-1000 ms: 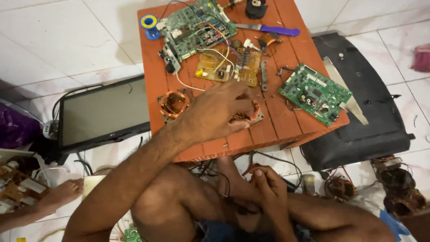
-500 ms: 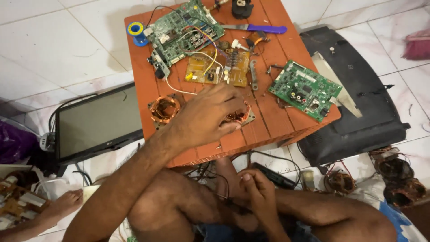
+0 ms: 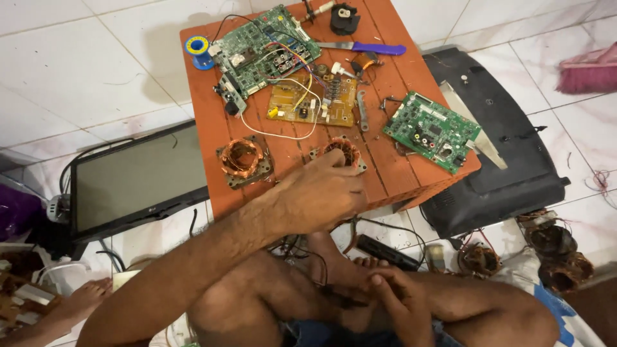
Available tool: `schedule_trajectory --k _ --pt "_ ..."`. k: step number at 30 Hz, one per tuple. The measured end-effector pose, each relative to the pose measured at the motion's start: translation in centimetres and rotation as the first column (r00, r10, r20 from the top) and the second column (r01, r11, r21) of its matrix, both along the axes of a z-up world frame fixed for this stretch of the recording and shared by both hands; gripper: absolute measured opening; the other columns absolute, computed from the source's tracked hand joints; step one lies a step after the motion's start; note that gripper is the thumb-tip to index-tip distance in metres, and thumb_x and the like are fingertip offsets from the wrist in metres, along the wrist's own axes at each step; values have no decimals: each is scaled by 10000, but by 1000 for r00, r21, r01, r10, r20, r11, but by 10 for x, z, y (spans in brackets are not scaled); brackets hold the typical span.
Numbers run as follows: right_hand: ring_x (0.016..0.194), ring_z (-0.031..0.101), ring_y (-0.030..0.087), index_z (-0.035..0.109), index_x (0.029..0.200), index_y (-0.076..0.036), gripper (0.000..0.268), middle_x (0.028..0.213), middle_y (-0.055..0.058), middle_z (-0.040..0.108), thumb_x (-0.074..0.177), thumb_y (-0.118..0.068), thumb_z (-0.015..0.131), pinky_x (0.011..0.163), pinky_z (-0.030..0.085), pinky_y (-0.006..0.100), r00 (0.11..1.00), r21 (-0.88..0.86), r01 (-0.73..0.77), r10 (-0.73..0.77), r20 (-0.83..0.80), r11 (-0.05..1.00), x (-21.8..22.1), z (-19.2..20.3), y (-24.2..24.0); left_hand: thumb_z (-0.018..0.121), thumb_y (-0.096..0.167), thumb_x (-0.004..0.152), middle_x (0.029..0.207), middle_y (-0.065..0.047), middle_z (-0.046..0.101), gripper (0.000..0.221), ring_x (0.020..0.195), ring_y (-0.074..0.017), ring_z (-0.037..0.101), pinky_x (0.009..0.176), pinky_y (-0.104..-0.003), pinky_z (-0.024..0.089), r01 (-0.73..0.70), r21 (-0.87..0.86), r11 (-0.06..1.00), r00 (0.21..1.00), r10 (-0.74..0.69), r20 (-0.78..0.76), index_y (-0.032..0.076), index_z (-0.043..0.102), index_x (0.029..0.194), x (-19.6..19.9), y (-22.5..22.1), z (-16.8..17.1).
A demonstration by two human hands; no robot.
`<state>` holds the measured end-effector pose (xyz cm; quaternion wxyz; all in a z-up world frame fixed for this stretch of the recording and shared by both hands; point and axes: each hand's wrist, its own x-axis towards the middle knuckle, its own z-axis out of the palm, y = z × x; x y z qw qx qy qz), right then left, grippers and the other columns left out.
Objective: The person sits on the floor at a low wooden table and hand-winds copper wire into a motor stator, feeding and pressing the wire into slots around the stator while turning the stator to work around it. Disassembled TV boards and other motor stators sit on the table and floor nearby.
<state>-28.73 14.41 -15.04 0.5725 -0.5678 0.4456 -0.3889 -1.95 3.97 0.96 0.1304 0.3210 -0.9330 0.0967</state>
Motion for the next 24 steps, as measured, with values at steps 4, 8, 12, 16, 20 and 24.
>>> schedule_trajectory --k 4,8,12,16,20,24 --pt "840 706 154 817 1057 31 233 1011 93 828 890 -84 702 740 549 256 983 115 99 -79 -165 988 -22 -21 6 683 189 787 1086 2 635 281 931 -166 591 829 -378 356 -41 -68 997 995 47 87 202 677 1067 -1 -2 -8" --pt "704 719 159 835 999 20 222 837 87 841 850 -97 719 663 549 257 942 64 112 -85 -324 992 -53 -38 7 666 169 804 943 -1 668 173 870 -185 578 844 -385 380 -26 -119 993 1000 28 14 211 666 973 -3 -5 -20" --pt "519 666 183 831 1004 60 215 693 152 820 830 -36 750 497 537 274 961 97 166 -139 -239 981 -88 -58 11 664 158 779 908 -19 661 110 869 -203 577 883 -413 386 -36 -56 998 997 39 68 219 697 864 -4 -4 -19" --pt "510 629 174 836 979 64 182 692 145 800 855 -14 728 499 494 253 944 65 252 -231 -236 966 -90 -50 12 661 178 809 900 -39 668 57 843 -214 576 846 -402 380 -5 -57 998 999 7 45 206 696 844 -3 -5 -8" --pt "574 591 223 765 1064 101 218 792 186 742 968 -54 646 539 477 302 929 189 366 -345 -134 911 -88 -78 12 674 237 854 884 -25 686 55 853 -205 579 848 -411 379 -15 -32 999 999 16 39 190 702 846 -1 -3 -6" --pt "571 592 196 807 1097 42 232 645 142 688 927 -50 679 566 428 269 935 261 339 -293 -200 904 -48 -52 9 694 249 885 830 -17 666 100 791 -204 567 857 -412 370 -5 62 998 999 7 -43 189 707 805 -2 -3 -2"
